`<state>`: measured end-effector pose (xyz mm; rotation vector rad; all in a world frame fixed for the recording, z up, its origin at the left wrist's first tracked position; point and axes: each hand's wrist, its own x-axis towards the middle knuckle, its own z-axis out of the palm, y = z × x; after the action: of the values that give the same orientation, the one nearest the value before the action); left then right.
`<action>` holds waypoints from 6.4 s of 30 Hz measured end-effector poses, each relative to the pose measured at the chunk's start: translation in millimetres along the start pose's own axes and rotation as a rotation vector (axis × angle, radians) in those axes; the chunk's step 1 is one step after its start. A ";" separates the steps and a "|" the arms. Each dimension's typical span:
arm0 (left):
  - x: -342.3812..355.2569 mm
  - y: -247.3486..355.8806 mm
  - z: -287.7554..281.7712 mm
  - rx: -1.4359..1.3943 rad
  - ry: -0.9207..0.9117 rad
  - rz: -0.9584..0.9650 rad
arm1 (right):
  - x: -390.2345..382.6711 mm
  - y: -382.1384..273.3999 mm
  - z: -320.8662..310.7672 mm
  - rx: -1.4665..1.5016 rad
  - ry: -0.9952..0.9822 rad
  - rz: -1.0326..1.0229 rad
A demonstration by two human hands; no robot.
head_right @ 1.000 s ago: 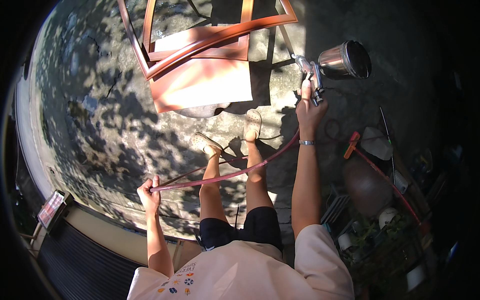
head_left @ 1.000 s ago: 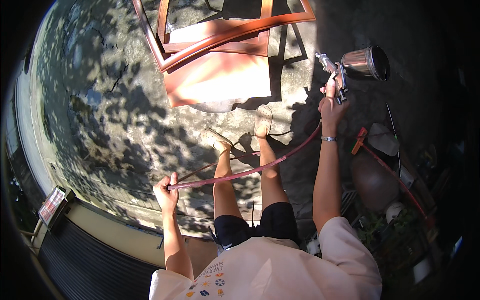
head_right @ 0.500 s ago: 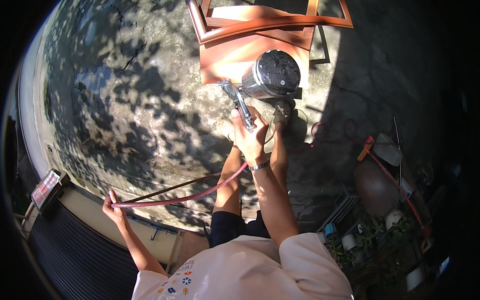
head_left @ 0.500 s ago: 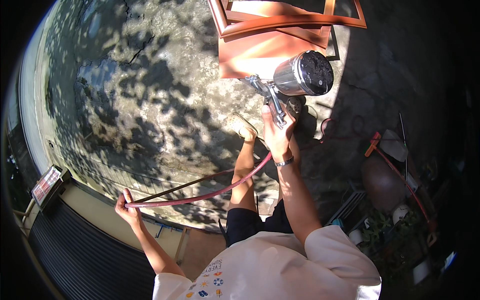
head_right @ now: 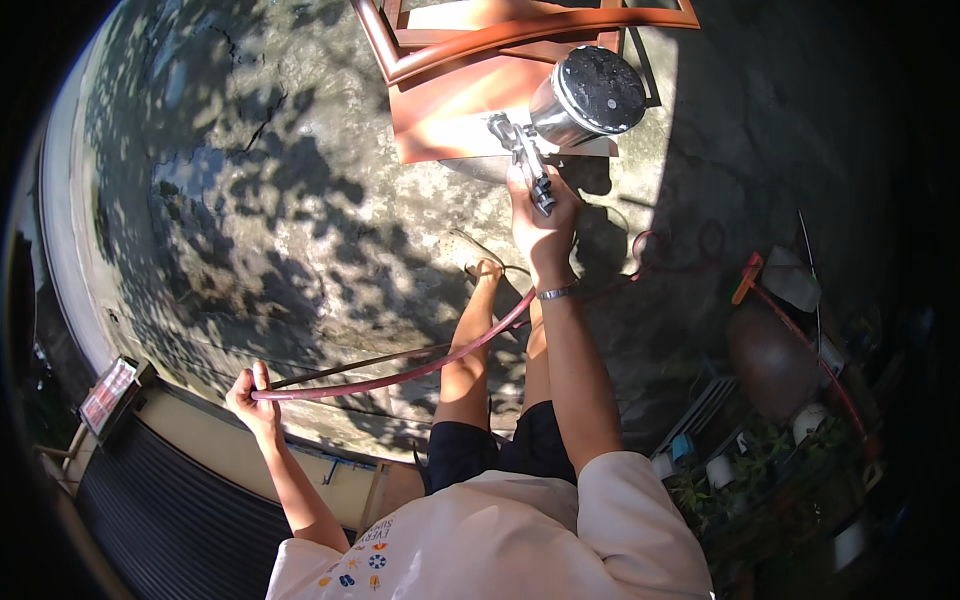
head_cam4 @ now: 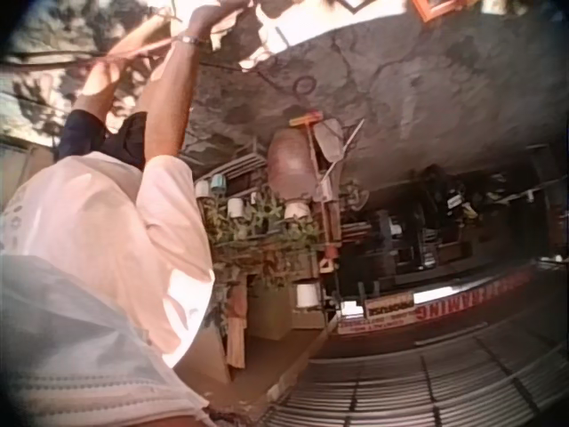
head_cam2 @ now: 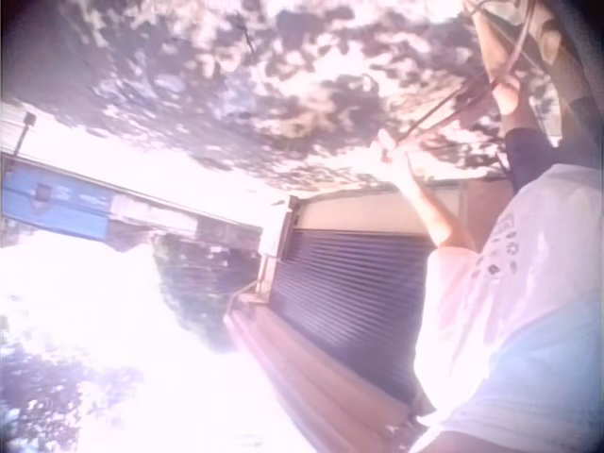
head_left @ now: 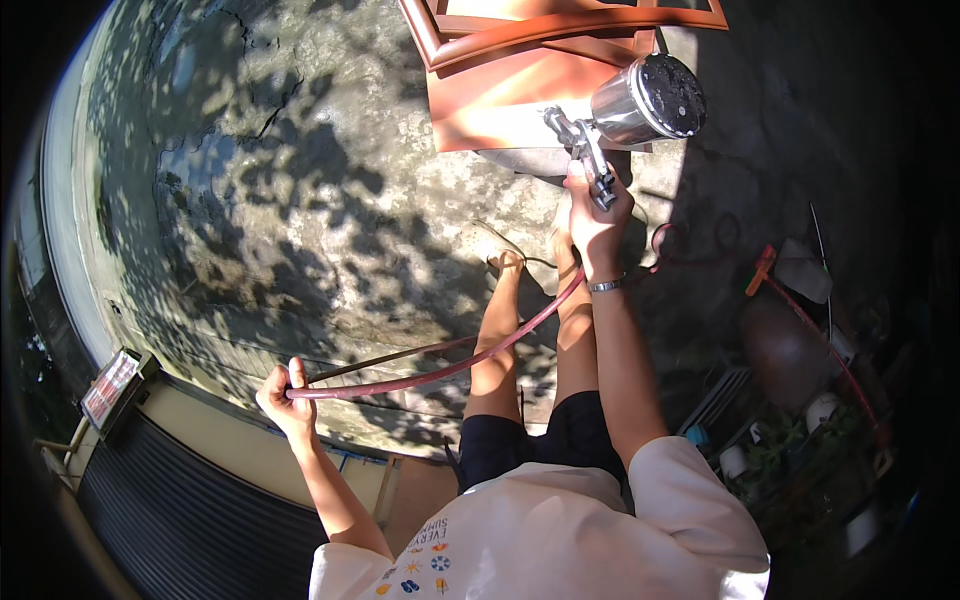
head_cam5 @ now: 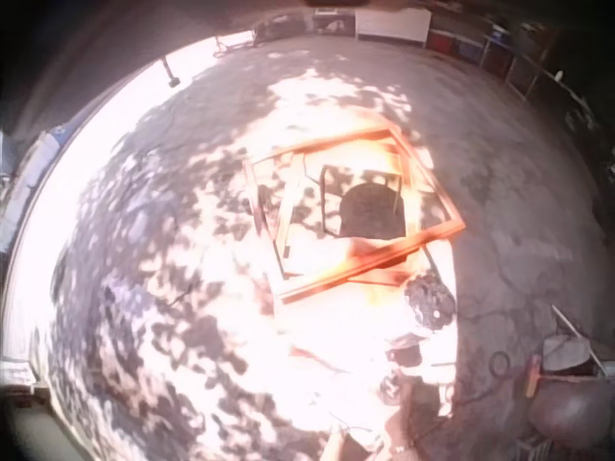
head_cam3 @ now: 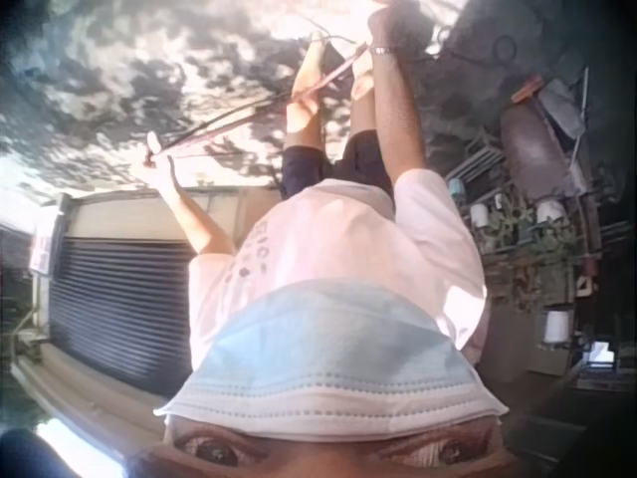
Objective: The person uses a spray gun to apply a reddish-brown finish to wooden frames placed on a stand outdoors. They move around the frames to cover all sides, then set the spray gun aside and stack the finished frames on a workbench.
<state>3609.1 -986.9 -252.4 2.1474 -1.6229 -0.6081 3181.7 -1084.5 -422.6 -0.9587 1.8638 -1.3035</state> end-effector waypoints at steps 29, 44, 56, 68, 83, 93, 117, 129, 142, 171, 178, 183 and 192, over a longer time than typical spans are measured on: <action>35.1 141.7 106.9 -0.045 -0.065 0.129 | 123.5 72.0 -157.8 -0.060 0.234 0.188; 0.6 -19.3 -24.7 -0.313 0.177 -0.074 | -70.5 -30.5 64.5 0.150 -0.241 -0.066; 39.4 41.3 16.0 -0.356 0.059 0.125 | -3.8 -72.5 17.9 -0.138 -0.087 0.077; 70.3 188.9 108.6 -0.140 -0.164 0.339 | 196.1 12.7 -171.5 -0.098 0.343 0.192; 90.6 221.7 124.8 -0.079 -0.185 0.292 | 232.0 -6.6 -217.8 -0.139 0.409 0.155; 103.9 120.5 58.3 -0.139 -0.054 0.165 | 61.2 -50.7 -59.0 -0.176 -0.063 -0.103; 128.6 123.0 48.1 -0.255 -0.120 0.198 | 148.8 -137.6 -61.4 -0.207 -0.058 0.189; 148.1 251.8 126.4 -0.198 -0.286 0.231 | 298.1 -82.9 -218.0 -0.460 0.287 0.309; 177.3 219.6 119.5 -0.171 -0.265 0.171 | 237.7 -91.7 -173.0 -0.302 0.250 0.376; 241.2 125.2 40.4 -0.255 -0.252 0.249 | 185.4 -148.8 -16.6 -0.483 0.009 0.191; 237.8 203.8 72.2 -0.222 -0.289 0.280 | 270.3 -128.8 -111.8 -0.547 0.229 0.419; 228.8 262.5 114.3 -0.248 -0.315 0.346 | 333.1 -107.5 -180.3 -0.419 0.397 0.445; 239.8 310.6 131.4 -0.262 -0.296 0.289 | 453.6 -149.3 -226.8 -0.464 0.494 0.184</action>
<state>3345.7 -1304.5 -221.0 1.6568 -1.8415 -1.0168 2788.1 -1399.7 -263.6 -0.6932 2.6483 -1.0797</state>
